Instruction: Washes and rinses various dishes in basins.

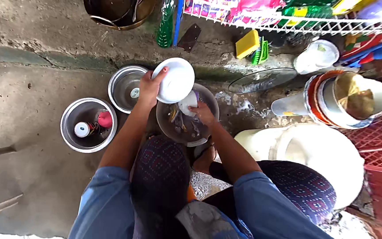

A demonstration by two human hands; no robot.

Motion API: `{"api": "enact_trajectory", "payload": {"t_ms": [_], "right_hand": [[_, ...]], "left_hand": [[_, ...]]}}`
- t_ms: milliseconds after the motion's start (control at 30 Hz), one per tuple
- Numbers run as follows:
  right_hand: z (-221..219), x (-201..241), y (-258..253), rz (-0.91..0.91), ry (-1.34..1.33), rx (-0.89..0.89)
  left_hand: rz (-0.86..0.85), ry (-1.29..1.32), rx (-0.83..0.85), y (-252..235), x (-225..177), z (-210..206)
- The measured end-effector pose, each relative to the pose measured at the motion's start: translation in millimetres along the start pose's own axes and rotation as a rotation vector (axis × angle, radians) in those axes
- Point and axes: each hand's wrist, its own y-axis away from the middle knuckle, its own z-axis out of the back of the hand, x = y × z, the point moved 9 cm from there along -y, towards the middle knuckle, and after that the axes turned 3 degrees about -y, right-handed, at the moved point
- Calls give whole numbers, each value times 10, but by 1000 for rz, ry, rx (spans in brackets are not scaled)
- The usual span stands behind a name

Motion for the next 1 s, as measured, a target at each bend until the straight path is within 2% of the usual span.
{"api": "enact_trajectory", "payload": {"t_ms": [100,200,400,633,833,1000], "right_hand": [[167,215,208,-22,-515,-17],[344,460,383,40,-796,32],[522,807,646,159,-945,106],[538,756,757,175,-975,127],[483,695,858,157,-1022,102],[399,672,837,138,-1013,102]], "left_hand": [[-57,-26,68,110,-417,-216],[-90,-68,127,257,-805,-429],[-120,-46,116,515,-1105,-645],[-15,177,22,628,-634,-600],[-17,139,-19,628,-699,-549],[2,120,22,614,-780,-579]]}}
